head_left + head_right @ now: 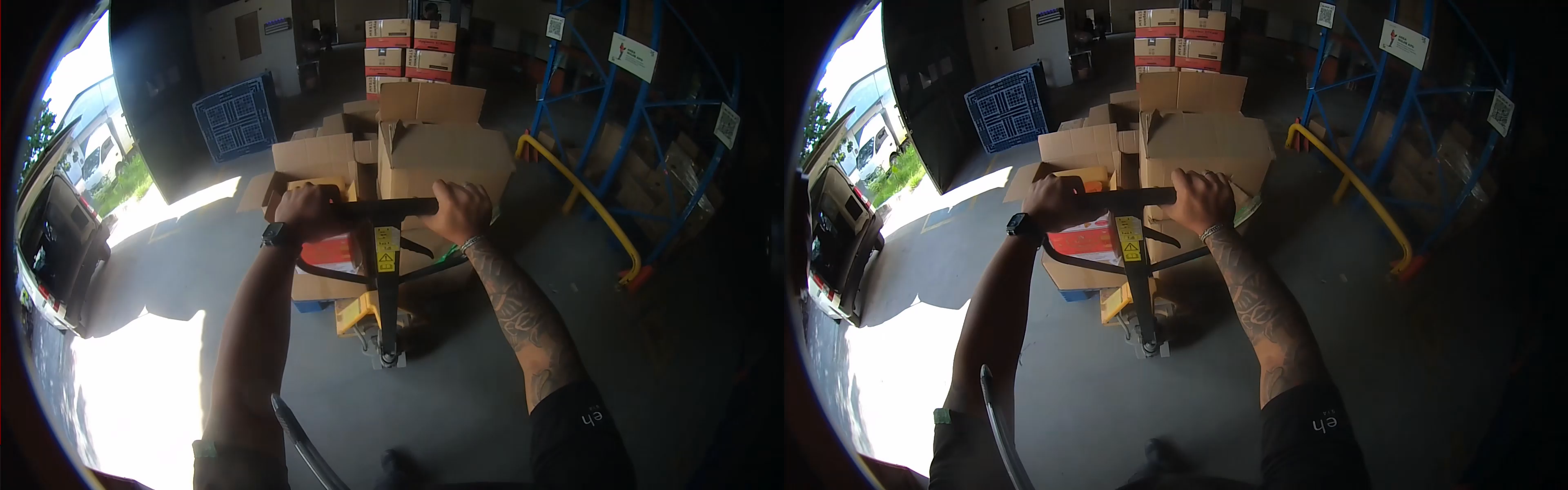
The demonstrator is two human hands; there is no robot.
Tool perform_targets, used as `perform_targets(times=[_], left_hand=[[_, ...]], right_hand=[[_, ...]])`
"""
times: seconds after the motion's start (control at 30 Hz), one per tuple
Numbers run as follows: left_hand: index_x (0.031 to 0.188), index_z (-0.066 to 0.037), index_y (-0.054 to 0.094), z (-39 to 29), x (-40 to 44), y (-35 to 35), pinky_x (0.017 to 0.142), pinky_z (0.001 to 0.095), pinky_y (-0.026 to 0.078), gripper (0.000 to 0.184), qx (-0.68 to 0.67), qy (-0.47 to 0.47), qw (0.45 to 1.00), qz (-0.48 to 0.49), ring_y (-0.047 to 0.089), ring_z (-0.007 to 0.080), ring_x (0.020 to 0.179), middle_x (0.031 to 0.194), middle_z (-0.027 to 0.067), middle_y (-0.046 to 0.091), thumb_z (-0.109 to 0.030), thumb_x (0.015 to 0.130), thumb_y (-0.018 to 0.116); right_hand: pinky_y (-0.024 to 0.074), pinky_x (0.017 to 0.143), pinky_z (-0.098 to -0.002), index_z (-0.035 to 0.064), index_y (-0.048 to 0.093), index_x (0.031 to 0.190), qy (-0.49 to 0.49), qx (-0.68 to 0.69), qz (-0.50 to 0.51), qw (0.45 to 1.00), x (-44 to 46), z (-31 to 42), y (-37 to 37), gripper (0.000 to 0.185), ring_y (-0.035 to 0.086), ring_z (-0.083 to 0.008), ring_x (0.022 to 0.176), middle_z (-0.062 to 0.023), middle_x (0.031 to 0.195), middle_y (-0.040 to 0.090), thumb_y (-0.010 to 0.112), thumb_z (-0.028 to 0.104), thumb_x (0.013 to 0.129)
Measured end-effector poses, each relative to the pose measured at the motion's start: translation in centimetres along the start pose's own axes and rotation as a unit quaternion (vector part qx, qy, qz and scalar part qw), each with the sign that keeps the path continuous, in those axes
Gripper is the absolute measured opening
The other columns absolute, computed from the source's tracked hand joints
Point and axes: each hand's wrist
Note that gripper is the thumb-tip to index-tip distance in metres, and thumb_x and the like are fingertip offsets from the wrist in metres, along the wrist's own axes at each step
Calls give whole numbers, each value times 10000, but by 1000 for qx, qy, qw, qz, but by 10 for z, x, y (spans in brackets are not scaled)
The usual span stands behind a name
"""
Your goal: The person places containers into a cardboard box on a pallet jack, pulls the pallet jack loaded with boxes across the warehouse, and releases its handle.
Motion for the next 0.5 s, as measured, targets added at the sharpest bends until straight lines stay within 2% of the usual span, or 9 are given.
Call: perform_targets(times=[0.07, 0.1, 0.2, 0.3, 0.37, 0.43, 0.5], left_hand=[[967, -167, 800, -12, 13, 13, 815, 462, 573, 561, 30, -51, 998, 14, 741, 322, 904, 922, 120, 766, -678, 739, 765], [967, -167, 800, -20, 20, 15, 815, 462, 573, 561, 30, -53, 998, 15, 741, 322, 904, 922, 120, 766, -678, 739, 765], [992, -171, 788, -44, 39, 12, 801, 468, 571, 554, -12, -26, 999, 15, 741, 323, 883, 902, 133, 753, -667, 746, 769], [996, -178, 787, -51, 56, 3, 796, 469, 570, 537, -16, -47, 999, 17, 739, 321, 878, 901, 126, 754, -655, 750, 769], [978, -178, 792, -47, 71, 3, 784, 469, 572, 518, -11, -29, 1000, -3, 739, 322, 867, 897, 126, 754, -642, 748, 777], [1079, -79, 776, -48, 82, -11, 739, 379, 603, 581, -12, 22, 999, -37, 759, 255, 828, 935, 91, 790, -559, 756, 823], [1068, -73, 774, -47, 97, -15, 743, 378, 601, 567, -6, -1, 1000, -1, 758, 249, 823, 931, 86, 790, -544, 758, 830]], right_hand=[[523, 702, -462, 138, 612, 831, 1, 8, 4, 1000, -5, -25, 13, 473, 679, -322, 735, -73, 753, 679, 897, 447, 613], [536, 706, -466, 138, 610, 829, 4, 13, 15, 1000, -6, -36, 15, 468, 692, -326, 740, -82, 745, 687, 890, 458, 634], [533, 735, -465, 139, 629, 860, 7, 17, 25, 1000, -1, -70, 26, 483, 695, -334, 771, -85, 786, 701, 910, 425, 591], [523, 744, -471, 144, 638, 884, 12, 21, 44, 999, 15, -85, 29, 471, 690, -342, 794, -83, 823, 707, 908, 395, 592], [524, 727, -468, 147, 634, 880, 3, 14, 20, 1000, 31, -90, 32, 460, 692, -338, 796, -81, 822, 709, 903, 393, 600], [529, 716, -458, 149, 632, 885, 0, 11, 16, 1000, 46, -99, 40, 470, 697, -333, 791, -78, 818, 713, 904, 397, 593], [536, 731, -452, 147, 636, 886, 14, 14, 30, 999, 57, -105, 45, 478, 700, -330, 784, -75, 817, 720, 906, 403, 585]])
Point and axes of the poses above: each hand's wrist, its own x-axis towards the middle knuckle, its own y-axis out of the palm, z = x × y
